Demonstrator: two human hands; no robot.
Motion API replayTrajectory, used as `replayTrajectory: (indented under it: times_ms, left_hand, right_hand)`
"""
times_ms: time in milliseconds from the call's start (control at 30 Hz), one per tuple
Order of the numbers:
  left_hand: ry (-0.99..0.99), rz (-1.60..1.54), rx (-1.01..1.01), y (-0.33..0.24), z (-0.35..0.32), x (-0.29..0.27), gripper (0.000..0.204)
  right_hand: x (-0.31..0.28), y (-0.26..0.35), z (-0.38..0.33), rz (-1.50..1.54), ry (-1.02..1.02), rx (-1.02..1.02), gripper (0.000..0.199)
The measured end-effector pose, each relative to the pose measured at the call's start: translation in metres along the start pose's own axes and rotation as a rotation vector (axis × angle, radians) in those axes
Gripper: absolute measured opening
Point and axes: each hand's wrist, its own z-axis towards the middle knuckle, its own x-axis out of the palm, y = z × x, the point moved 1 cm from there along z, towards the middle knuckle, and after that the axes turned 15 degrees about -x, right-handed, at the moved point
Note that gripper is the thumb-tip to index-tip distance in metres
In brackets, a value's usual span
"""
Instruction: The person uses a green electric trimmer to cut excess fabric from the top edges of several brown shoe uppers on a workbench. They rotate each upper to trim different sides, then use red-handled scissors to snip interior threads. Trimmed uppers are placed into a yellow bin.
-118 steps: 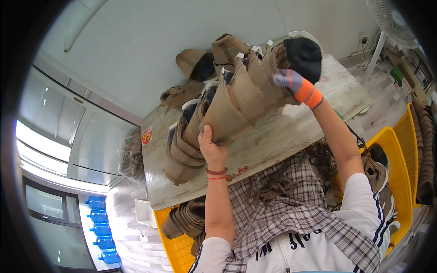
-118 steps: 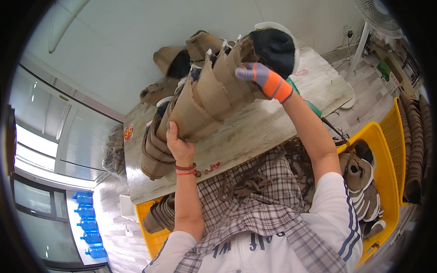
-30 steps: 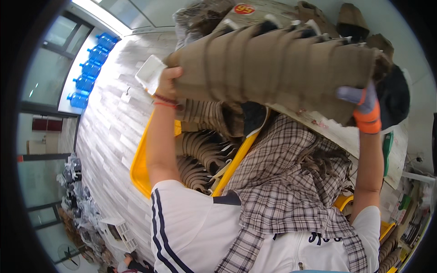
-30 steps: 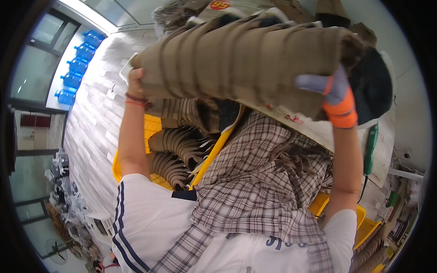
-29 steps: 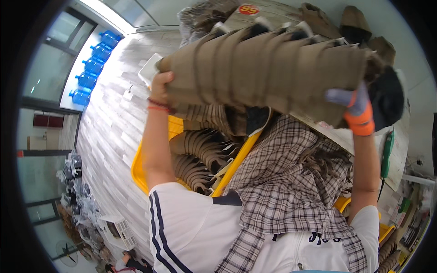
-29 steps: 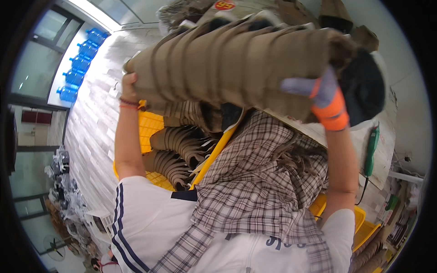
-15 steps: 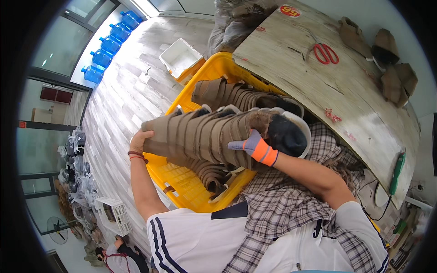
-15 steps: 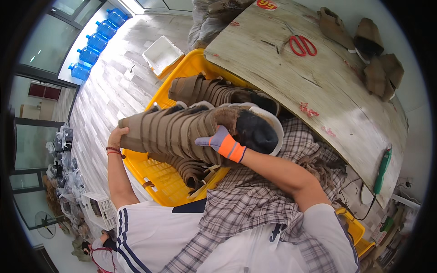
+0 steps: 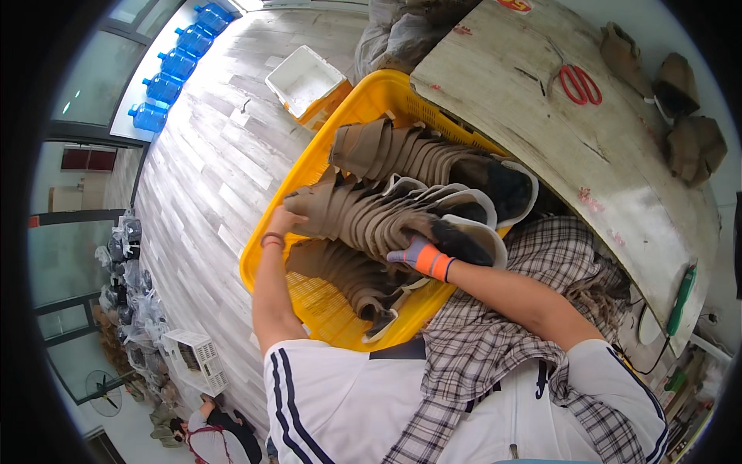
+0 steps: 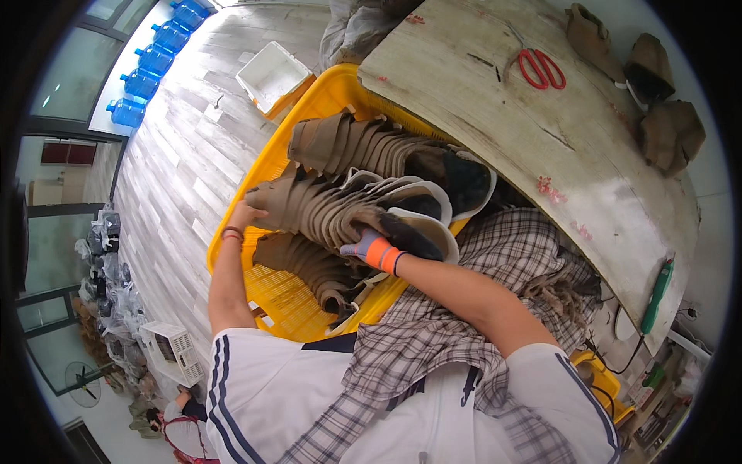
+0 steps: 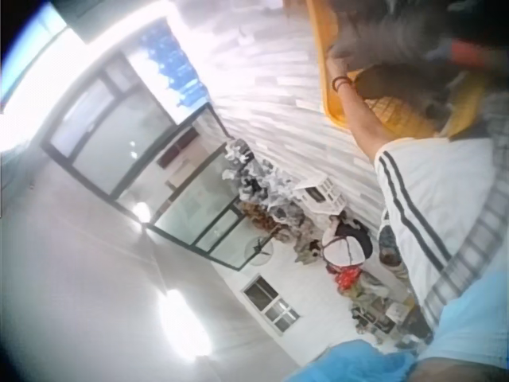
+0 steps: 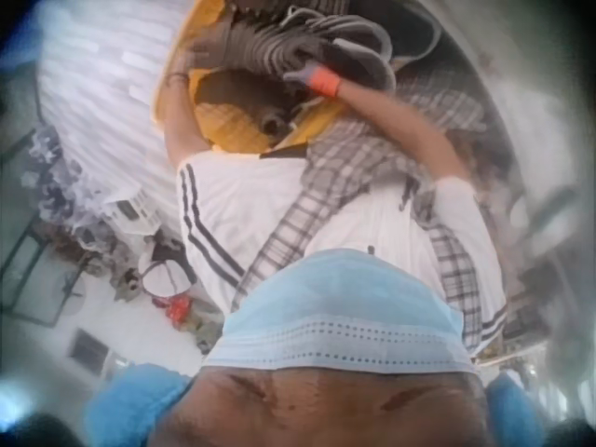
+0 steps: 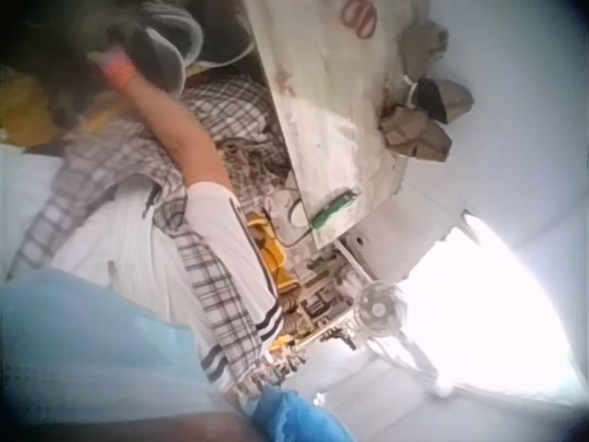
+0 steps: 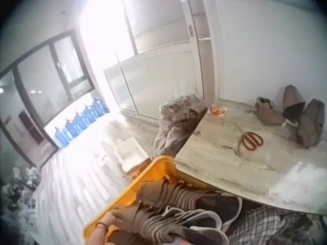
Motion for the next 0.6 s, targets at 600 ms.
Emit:
replayTrajectory:
  times_ms: [600]
  left_hand:
    - [-0.239, -0.702, 0.134, -0.112, -0.194, 0.151, 0.100]
  right_hand:
    - [-0.121, 0.179, -0.086, -0.926, -0.104, -0.323, 0.086]
